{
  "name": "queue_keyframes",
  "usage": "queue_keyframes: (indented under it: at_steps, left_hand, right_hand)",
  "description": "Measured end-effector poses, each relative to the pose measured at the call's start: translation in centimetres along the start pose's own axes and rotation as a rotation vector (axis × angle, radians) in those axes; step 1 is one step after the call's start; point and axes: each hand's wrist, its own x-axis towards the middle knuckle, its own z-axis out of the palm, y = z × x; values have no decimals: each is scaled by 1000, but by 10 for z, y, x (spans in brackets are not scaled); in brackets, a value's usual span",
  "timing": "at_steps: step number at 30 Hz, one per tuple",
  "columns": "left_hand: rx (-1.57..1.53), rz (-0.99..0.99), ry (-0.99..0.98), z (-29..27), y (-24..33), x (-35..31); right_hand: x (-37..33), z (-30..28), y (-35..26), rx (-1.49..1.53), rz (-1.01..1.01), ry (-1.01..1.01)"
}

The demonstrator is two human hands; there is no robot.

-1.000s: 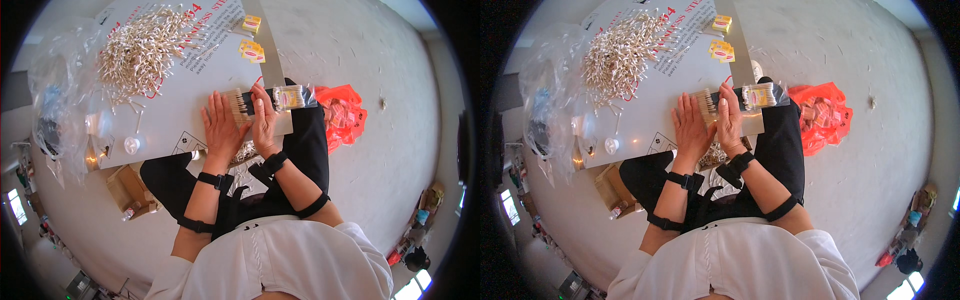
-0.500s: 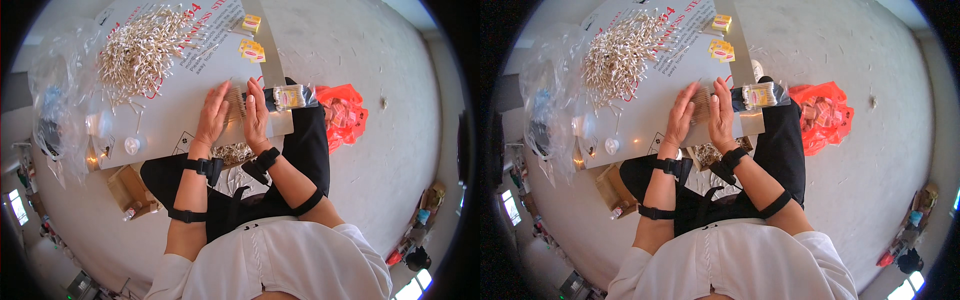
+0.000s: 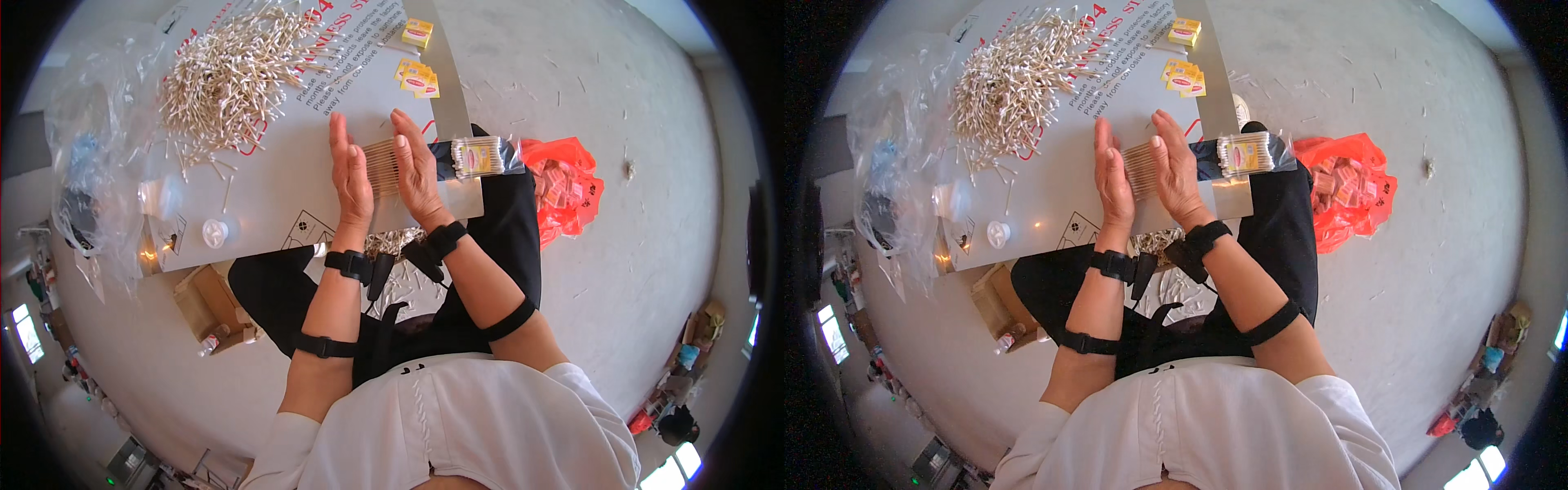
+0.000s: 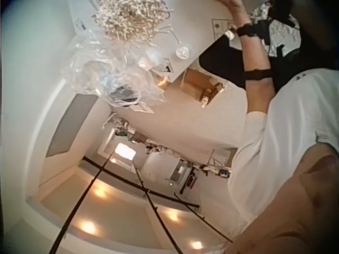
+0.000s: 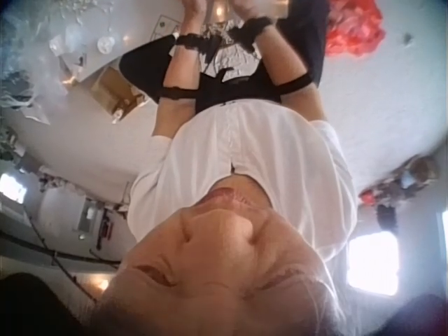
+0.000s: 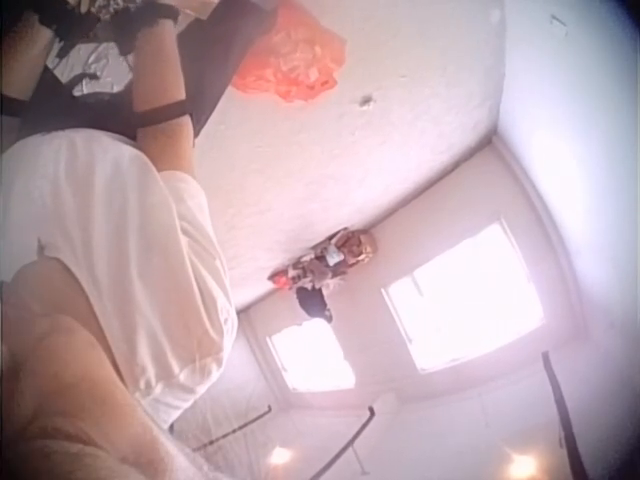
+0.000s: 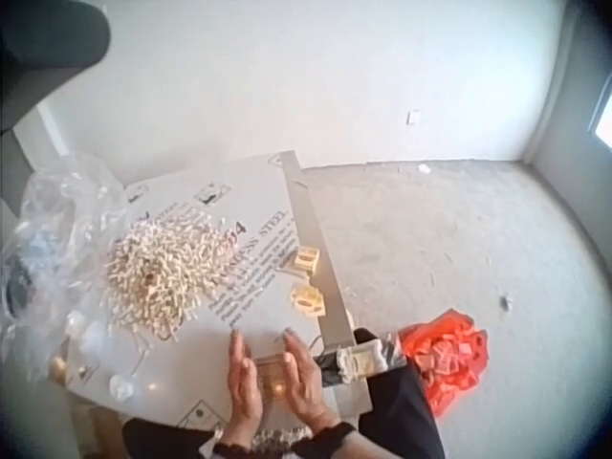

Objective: Packaging a set of cotton swabs into small plastic bags.

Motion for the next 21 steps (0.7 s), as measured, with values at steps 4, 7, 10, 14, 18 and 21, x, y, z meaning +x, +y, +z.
queue_keyframes:
  at_steps: [4, 7, 10, 14, 18, 21]
  left_hand:
    - [-107, -36, 44, -2, 0, 1]
    - [90, -20, 38, -18, 6, -8]
    - [866, 248, -201, -28, 14, -18]
    - [1144, 185, -407, -22, 28, -35]
    - [1153, 132, -465, -20, 24, -38]
    - [1165, 127, -456, -20, 23, -38]
  right_hand:
    - [0, 1, 6, 112, -25, 92]
    - [1, -13, 3, -26, -67, 127]
    - [3, -37, -9, -295, 63, -75]
    - [14, -45, -15, -490, -154, -255]
    - [20, -47, -10, -587, -233, -348]
    - [22, -45, -8, -690, -288, -385]
